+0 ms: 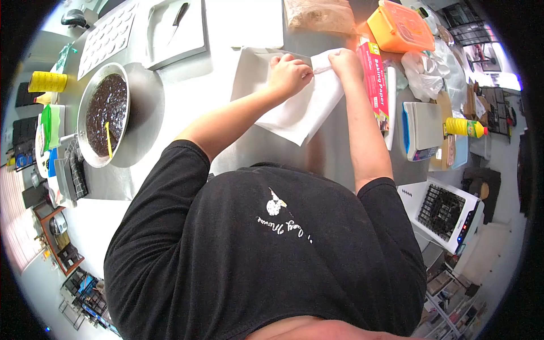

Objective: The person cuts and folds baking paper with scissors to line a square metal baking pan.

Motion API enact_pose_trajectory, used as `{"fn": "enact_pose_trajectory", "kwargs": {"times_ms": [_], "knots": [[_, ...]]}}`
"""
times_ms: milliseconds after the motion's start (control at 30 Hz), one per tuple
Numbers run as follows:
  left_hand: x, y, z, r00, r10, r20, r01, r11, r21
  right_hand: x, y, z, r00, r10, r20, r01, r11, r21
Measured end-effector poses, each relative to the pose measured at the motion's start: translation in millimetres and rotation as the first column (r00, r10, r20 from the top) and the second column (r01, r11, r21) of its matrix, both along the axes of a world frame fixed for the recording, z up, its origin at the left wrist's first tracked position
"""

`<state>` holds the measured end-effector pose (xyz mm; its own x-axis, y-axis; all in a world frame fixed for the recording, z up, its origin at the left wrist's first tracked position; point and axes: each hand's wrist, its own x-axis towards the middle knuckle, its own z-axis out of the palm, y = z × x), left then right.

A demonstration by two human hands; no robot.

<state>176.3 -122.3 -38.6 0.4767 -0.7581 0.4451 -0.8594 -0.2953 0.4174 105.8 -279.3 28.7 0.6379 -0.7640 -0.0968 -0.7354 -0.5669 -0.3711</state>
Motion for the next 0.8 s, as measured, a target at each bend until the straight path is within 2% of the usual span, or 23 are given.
{"fn": "enact_pose_trajectory", "kwargs": {"times_ms": [800], "knots": [[-2.1, 2.8, 0.1, 0.999, -0.025, 0.041, 0.026, 0.999, -0.028, -5.0, -0.9, -5.1, 0.999, -0.038, -0.014, 0.037, 0.999, -0.032]]}}
